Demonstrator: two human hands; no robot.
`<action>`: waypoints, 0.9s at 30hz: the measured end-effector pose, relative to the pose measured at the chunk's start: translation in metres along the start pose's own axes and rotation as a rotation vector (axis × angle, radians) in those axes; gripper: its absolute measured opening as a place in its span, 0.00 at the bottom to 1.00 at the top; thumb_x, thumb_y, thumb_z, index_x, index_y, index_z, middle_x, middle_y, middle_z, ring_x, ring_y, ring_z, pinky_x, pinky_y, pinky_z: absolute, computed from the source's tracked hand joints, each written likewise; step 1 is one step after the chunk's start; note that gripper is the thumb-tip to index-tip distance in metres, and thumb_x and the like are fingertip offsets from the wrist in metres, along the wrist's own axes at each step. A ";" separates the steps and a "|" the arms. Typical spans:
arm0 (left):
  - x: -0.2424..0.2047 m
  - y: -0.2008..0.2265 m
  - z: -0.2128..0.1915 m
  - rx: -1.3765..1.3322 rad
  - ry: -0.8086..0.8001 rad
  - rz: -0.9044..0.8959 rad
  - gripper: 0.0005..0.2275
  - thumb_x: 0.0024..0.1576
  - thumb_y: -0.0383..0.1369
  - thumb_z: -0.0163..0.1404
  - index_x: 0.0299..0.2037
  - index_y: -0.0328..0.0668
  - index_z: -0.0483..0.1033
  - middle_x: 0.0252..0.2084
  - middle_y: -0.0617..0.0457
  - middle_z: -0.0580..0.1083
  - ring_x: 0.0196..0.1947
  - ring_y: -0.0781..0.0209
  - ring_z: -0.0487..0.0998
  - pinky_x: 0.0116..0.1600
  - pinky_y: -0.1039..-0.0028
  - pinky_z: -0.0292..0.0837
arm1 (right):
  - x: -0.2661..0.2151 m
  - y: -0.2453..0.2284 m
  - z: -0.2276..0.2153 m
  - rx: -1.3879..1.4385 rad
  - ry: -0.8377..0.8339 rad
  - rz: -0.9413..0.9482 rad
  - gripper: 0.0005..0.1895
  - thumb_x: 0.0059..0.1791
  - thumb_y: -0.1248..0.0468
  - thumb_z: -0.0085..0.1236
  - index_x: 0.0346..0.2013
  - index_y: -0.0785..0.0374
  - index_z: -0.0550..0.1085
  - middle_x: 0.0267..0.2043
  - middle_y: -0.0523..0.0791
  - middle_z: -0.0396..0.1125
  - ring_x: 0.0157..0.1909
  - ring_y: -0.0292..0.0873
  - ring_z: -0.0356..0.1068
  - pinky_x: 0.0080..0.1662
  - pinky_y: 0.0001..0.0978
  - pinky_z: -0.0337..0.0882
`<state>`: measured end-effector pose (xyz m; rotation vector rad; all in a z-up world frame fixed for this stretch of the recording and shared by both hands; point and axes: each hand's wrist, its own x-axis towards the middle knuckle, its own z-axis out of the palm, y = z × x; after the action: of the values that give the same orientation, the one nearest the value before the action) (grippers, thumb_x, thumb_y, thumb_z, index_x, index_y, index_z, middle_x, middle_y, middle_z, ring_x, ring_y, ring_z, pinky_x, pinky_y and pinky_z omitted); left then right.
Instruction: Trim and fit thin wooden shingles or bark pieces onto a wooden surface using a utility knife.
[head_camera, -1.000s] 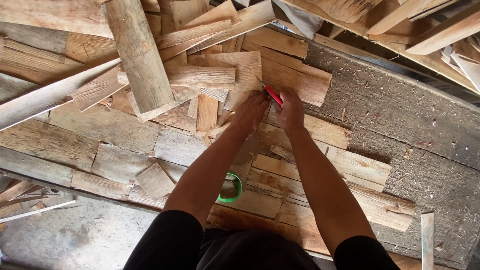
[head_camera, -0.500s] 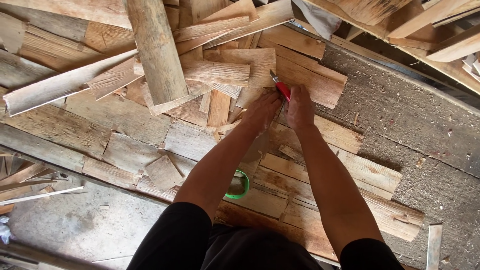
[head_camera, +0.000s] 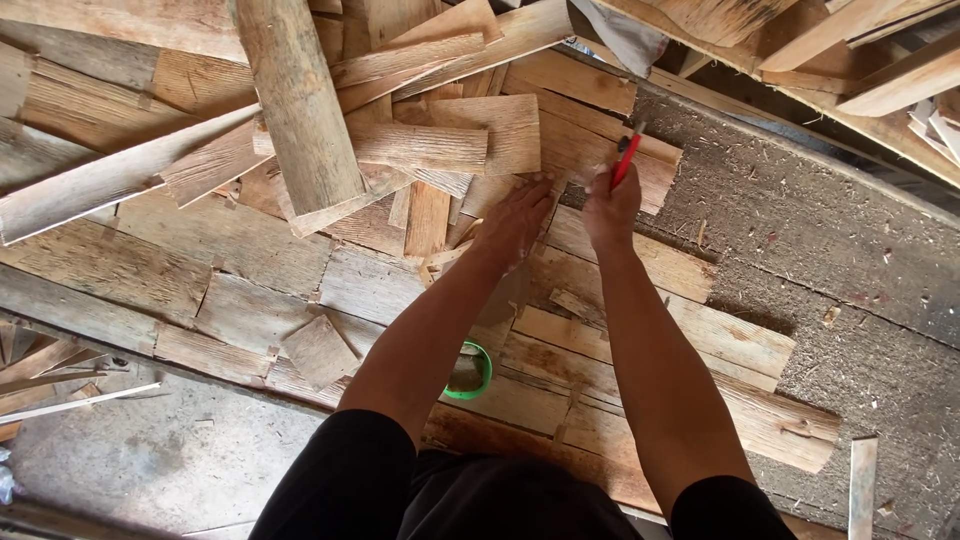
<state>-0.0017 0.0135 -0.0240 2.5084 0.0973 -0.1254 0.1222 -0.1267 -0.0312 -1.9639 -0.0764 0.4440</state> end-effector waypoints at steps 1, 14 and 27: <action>0.000 0.000 0.001 -0.001 -0.001 0.003 0.21 0.58 0.21 0.50 0.64 0.36 0.69 0.74 0.47 0.60 0.75 0.49 0.56 0.77 0.63 0.51 | -0.003 0.000 -0.004 -0.001 0.003 0.001 0.08 0.63 0.60 0.44 0.45 0.60 0.67 0.31 0.44 0.65 0.28 0.35 0.64 0.33 0.31 0.75; -0.003 0.009 -0.013 0.043 0.045 0.063 0.21 0.54 0.21 0.52 0.60 0.34 0.70 0.72 0.42 0.61 0.74 0.46 0.58 0.76 0.59 0.54 | -0.174 0.000 -0.078 -0.087 0.079 0.215 0.09 0.54 0.64 0.57 0.48 0.63 0.74 0.35 0.44 0.74 0.34 0.35 0.73 0.33 0.27 0.71; 0.075 0.045 0.010 0.267 0.142 0.063 0.15 0.55 0.22 0.54 0.53 0.35 0.76 0.53 0.42 0.71 0.53 0.47 0.73 0.56 0.58 0.73 | -0.323 0.057 -0.126 -0.059 0.159 0.344 0.10 0.52 0.65 0.57 0.45 0.67 0.77 0.35 0.45 0.76 0.36 0.36 0.73 0.41 0.29 0.74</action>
<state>0.0769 -0.0258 -0.0145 2.7826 0.0628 0.0708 -0.1432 -0.3423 0.0518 -2.0695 0.3580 0.5096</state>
